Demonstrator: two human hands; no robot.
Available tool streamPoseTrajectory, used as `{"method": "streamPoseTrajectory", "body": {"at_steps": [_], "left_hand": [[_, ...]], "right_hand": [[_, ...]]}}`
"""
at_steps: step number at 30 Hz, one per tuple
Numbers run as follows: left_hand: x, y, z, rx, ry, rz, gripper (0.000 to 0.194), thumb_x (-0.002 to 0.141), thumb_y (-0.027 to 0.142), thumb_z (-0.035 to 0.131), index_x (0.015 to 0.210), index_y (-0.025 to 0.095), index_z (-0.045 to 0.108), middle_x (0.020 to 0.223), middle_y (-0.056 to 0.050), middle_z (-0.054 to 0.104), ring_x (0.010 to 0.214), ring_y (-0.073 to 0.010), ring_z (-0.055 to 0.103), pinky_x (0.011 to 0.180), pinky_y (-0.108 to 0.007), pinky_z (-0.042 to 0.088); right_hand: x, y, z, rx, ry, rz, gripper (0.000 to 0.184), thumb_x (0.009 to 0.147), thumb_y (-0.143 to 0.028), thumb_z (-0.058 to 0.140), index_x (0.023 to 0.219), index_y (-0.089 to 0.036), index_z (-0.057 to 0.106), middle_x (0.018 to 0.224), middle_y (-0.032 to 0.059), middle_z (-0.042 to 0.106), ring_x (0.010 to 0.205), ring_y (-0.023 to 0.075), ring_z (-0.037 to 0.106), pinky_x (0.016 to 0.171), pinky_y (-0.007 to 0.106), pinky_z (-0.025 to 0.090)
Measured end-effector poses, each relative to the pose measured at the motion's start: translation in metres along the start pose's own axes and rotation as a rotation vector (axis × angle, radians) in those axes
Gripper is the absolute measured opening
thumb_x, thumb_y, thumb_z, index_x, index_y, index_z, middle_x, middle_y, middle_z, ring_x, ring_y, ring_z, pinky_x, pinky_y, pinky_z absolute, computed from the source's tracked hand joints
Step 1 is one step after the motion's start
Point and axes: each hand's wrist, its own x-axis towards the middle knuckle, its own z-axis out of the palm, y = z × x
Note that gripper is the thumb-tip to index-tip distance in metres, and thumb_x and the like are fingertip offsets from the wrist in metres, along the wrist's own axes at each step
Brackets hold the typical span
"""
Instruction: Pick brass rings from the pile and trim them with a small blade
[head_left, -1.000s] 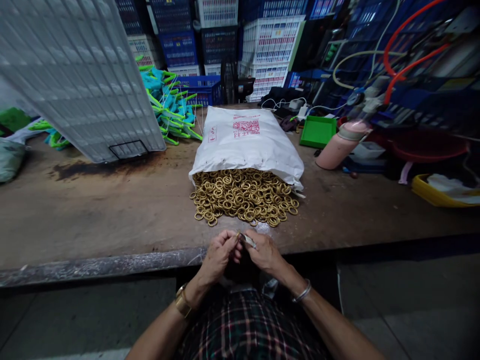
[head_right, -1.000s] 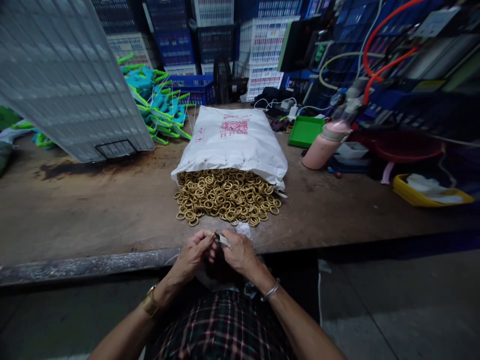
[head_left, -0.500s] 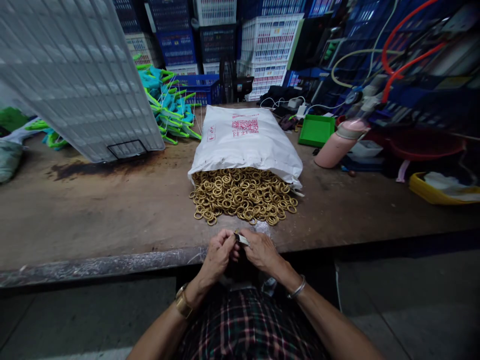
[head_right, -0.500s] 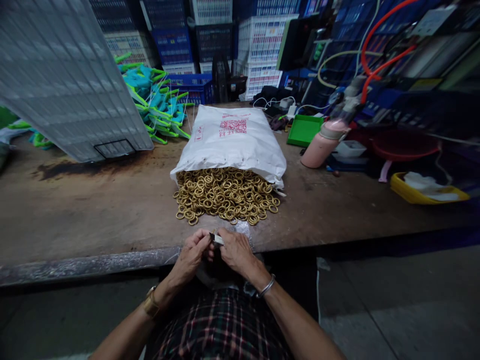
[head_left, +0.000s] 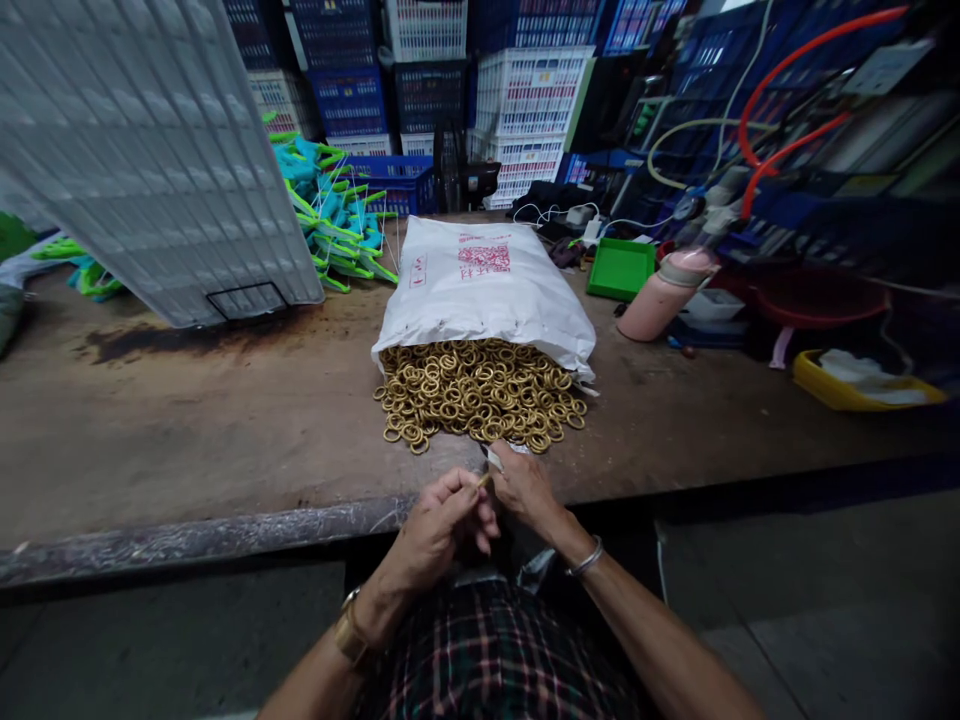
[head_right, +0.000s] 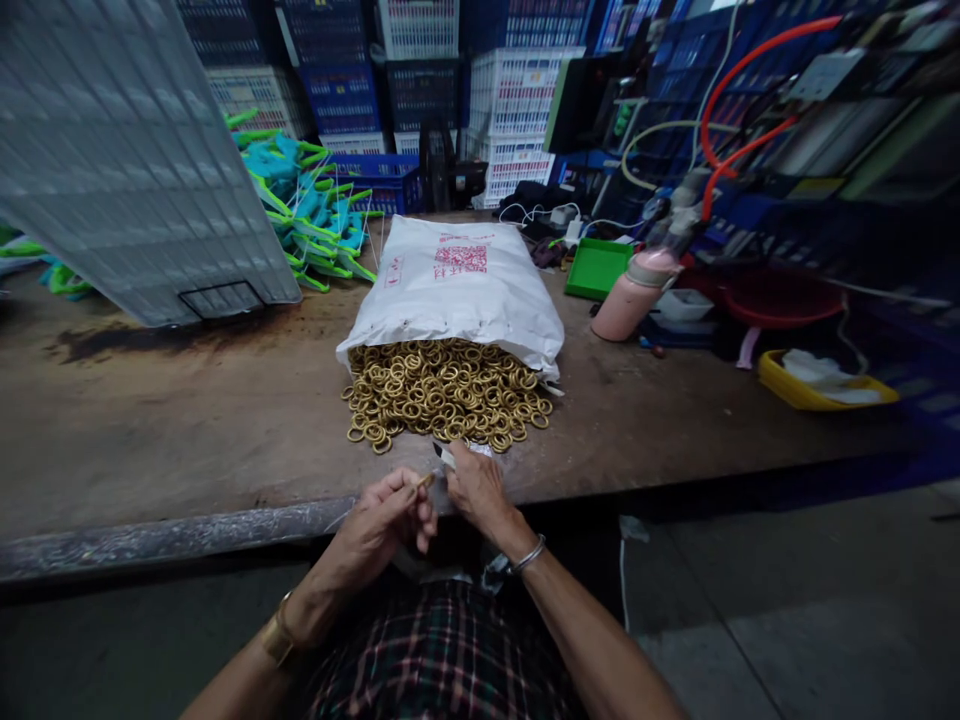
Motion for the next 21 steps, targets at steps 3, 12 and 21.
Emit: {"method": "streamPoseTrajectory", "body": {"at_steps": [3, 12, 21], "left_hand": [[0.006, -0.006, -0.010, -0.102, 0.140, -0.015, 0.030, 0.069, 0.040, 0.065, 0.074, 0.014, 0.053, 0.081, -0.005, 0.060, 0.064, -0.0131, 0.059, 0.046, -0.020, 0.044], [0.011, -0.016, -0.030, -0.325, 0.194, -0.069, 0.020, 0.072, 0.029, 0.060, 0.086, 0.015, 0.056, 0.070, -0.003, 0.060, 0.056, -0.0110, 0.056, 0.046, -0.020, 0.043], [0.023, -0.016, -0.026, -0.274, 0.306, -0.125, 0.024, 0.066, 0.034, 0.066, 0.069, 0.014, 0.052, 0.066, -0.001, 0.057, 0.056, -0.0101, 0.054, 0.045, -0.019, 0.040]], "right_hand": [[0.003, 0.007, 0.001, 0.047, 0.159, 0.052, 0.022, 0.078, -0.017, 0.038, 0.092, -0.019, 0.055, 0.073, 0.0029, 0.063, 0.064, 0.0142, 0.055, 0.057, 0.023, 0.031], [0.021, 0.005, -0.004, -0.165, 0.171, 0.135, 0.027, 0.080, -0.021, 0.043, 0.104, -0.020, 0.055, 0.070, 0.0053, 0.065, 0.058, 0.0163, 0.055, 0.054, 0.025, 0.026], [0.014, 0.012, -0.003, 0.219, 0.207, 0.065, 0.020, 0.080, -0.024, 0.040, 0.080, -0.019, 0.059, 0.061, -0.0008, 0.056, 0.055, 0.0111, 0.047, 0.054, 0.020, 0.031]]}}
